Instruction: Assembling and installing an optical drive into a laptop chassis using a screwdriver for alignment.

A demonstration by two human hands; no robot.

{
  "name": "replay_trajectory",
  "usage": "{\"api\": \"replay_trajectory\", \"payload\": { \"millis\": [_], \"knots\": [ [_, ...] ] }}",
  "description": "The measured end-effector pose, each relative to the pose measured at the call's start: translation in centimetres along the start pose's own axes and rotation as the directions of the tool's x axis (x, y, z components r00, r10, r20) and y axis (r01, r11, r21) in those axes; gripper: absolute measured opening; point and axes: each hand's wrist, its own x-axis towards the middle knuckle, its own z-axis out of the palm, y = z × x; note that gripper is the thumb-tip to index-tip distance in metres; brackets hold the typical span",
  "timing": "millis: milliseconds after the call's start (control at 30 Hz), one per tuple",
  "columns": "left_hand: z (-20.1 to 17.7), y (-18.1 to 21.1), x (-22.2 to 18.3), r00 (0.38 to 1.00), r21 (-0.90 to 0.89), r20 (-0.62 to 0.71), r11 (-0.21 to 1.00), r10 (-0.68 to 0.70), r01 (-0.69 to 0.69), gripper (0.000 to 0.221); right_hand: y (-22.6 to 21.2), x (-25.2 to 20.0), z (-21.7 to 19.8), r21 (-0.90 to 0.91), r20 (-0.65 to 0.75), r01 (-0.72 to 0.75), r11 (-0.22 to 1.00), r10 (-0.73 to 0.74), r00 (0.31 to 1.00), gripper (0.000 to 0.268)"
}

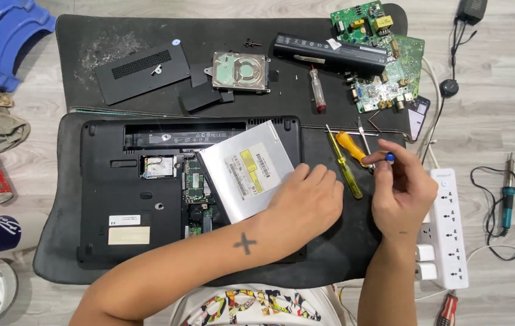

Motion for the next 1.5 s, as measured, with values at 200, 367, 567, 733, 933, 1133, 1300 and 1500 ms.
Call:
{"api": "replay_trajectory", "payload": {
  "millis": [200,367,567,733,933,1133,1300,1500],
  "knots": [
    [-1.4,-1.6,0.4,1.0,-0.07,0.023,0.997,-0.021,0.022,0.011,-0.3,0.2,0.0,-0.12,0.071,-0.023,0.992,0.032,0.997,0.022],
    [-7.8,-5.5,1.1,0.906,-0.08,0.332,0.949,-0.263,0.305,0.047,-2.4,0.4,0.1,-0.195,0.147,-0.097,0.976,0.127,0.981,0.02],
    [-8.5,-5.2,0.4,0.796,0.053,0.392,0.876,-0.46,0.48,0.103,-5.0,-0.4,2.0,-0.248,0.33,-0.068,0.966,0.15,0.932,0.016],
    [-7.1,-5.8,-0.2,0.819,0.097,0.346,0.886,-0.457,0.453,0.092,-5.6,-1.2,2.6,-0.25,0.412,-0.088,0.964,0.188,0.892,0.021],
    [-13.0,-5.8,0.8,0.876,-0.224,0.276,0.86,-0.396,0.459,0.079,-8.3,-0.8,3.1,-0.042,0.538,-0.254,0.966,0.237,0.809,0.058],
    [-15.3,-6.0,-0.2,0.849,-0.637,0.37,0.562,-0.377,0.527,0.076,-9.6,-0.3,4.6,0.1,0.621,-0.45,0.887,0.298,0.725,0.102],
    [-14.9,-6.1,-1.2,0.925,-0.757,0.236,0.54,-0.299,0.368,0.073,-9.8,0.0,5.1,0.339,0.578,-0.359,0.869,0.109,0.809,0.1],
    [-15.1,-6.6,-1.5,0.951,-0.783,0.219,0.542,-0.217,0.304,0.067,-11.7,1.4,5.2,0.233,0.554,-0.283,0.93,0.113,0.825,0.094]
  ]
}}
